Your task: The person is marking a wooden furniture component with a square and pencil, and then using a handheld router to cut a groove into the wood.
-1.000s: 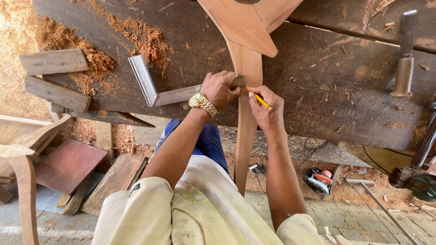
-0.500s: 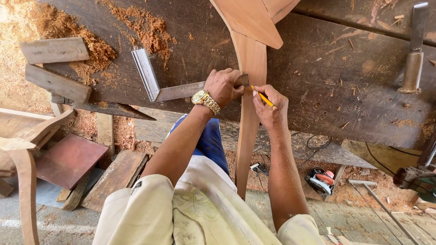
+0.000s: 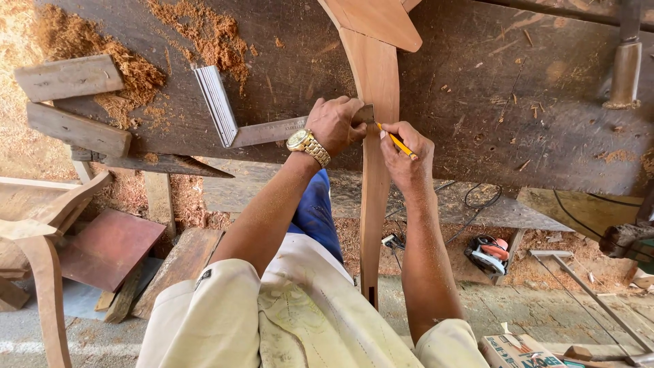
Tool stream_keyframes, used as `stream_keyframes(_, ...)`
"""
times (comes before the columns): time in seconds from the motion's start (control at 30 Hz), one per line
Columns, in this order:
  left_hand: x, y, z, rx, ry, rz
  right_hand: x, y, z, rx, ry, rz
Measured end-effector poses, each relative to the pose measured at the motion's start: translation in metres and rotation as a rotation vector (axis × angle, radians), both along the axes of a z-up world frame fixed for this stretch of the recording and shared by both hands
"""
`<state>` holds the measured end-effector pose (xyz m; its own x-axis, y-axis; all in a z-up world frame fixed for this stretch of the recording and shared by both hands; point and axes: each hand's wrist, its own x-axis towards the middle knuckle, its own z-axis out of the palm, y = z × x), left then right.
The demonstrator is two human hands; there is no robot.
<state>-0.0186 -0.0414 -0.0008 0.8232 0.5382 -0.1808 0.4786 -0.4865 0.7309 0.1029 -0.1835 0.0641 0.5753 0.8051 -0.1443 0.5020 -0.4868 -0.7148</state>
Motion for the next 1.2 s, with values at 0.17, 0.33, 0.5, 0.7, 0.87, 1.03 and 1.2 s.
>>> stream_keyframes(0.17, -0.002, -0.004, -0.003, 0.000, 0.026, -0.019, -0.004, -0.005, -0.002, -0.017, -0.005, -0.013)
stream_keyframes(0.33, -0.004, -0.008, -0.004, 0.029, -0.005, -0.022, -0.007, -0.009, -0.001, -0.030, -0.002, -0.027)
stream_keyframes(0.5, -0.006, -0.011, -0.003, -0.009, 0.016, -0.052, -0.010, -0.015, -0.004, -0.044, -0.016, -0.032)
stream_keyframes(0.7, -0.010, -0.017, -0.003, 0.007, 0.011, -0.072, -0.018, -0.022, -0.002, -0.050, 0.024, -0.081)
stream_keyframes(0.87, -0.014, -0.025, -0.007, 0.013, 0.000, -0.081, -0.024, -0.029, -0.001, -0.058, 0.026, -0.104)
stream_keyframes(1.03, -0.016, -0.031, -0.004, -0.002, -0.004, -0.094, -0.029, -0.037, -0.003, -0.039, 0.006, -0.109)
stream_keyframes(1.2, -0.018, -0.037, 0.000, -0.027, 0.009, -0.099, -0.037, -0.045, -0.001, -0.068, 0.010, -0.137)
